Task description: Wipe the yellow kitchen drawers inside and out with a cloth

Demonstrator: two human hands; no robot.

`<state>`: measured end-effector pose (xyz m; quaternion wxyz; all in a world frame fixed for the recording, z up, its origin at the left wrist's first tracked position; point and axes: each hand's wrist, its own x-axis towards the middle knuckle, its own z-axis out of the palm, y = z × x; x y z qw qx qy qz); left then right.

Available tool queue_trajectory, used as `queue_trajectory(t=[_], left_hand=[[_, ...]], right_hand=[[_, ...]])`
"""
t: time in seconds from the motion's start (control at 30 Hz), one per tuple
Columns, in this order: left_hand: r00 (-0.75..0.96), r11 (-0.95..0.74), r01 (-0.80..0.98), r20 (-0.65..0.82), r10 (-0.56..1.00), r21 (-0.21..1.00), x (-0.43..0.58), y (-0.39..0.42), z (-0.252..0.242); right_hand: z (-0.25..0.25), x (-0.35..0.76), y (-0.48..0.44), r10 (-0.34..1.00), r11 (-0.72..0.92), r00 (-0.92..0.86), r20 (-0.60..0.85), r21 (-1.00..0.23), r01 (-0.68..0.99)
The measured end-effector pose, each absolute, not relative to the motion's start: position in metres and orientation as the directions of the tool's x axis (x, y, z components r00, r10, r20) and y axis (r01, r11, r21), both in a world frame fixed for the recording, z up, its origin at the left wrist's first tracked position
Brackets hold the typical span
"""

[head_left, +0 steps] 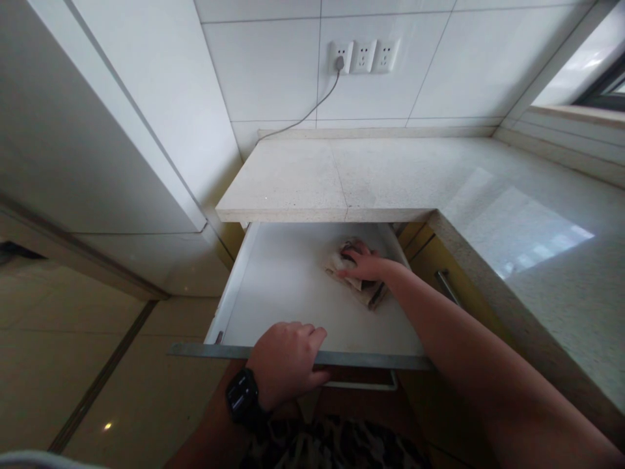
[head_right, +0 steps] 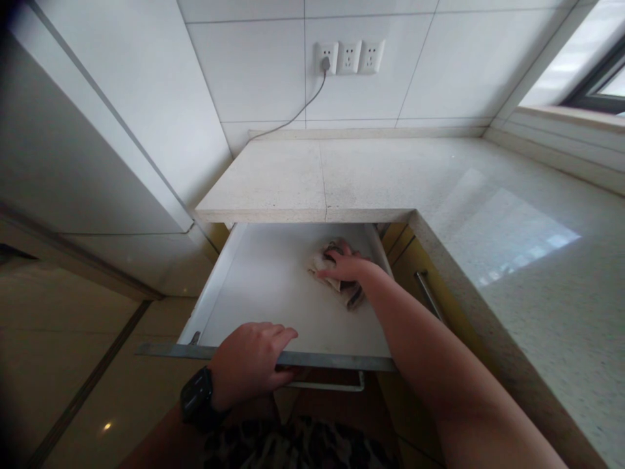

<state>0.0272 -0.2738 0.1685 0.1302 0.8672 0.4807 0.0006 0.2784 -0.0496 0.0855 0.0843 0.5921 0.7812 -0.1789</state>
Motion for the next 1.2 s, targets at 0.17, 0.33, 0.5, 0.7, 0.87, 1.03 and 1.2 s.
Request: queue_trajectory(t=[0.17, 0.33, 0.5, 0.7, 0.87, 1.03, 1.2], left_hand=[[0.536, -0.501, 0.834, -0.128, 0.834, 0.230, 0.027, -0.274, 0.169], [0.534, -0.498, 0.838, -0.143, 0.833, 0.225, 0.028, -0.276, 0.169], [0.532, -0.496, 0.838, -0.140, 0.835, 0.225, 0.028, -0.274, 0.168], [0.531, -0.496, 0.839, -0.137, 0.836, 0.223, 0.028, -0.274, 0.168], [0.535, -0.501, 0.838, -0.144, 0.832, 0.219, 0.028, -0.275, 0.168], [0.535, -0.496, 0.837, -0.150, 0.832, 0.231, 0.028, -0.274, 0.170], [0.538, -0.499, 0.834, -0.143, 0.831, 0.236, 0.027, -0.274, 0.170]], right_hand=[[0.082, 0.251, -0.058, 0.950, 0.163, -0.202, -0.240, -0.173, 0.971], [0.091, 0.250, -0.056, 0.856, 0.429, -0.471, -0.215, -0.214, 0.878], [0.099, 0.292, -0.046, 0.698, 0.543, -0.583, -0.416, -0.223, 0.810], [0.107, 0.312, -0.047, 0.759, 0.435, -0.482, -0.438, -0.210, 0.876], [0.109, 0.274, -0.078, 0.632, 0.523, -0.490, -0.601, -0.136, 0.841], [0.100, 0.250, -0.124, 0.528, 0.642, -0.571, -0.628, -0.144, 0.753], [0.101, 0.273, -0.103, 0.557, 0.694, -0.622, -0.551, -0.102, 0.712]])
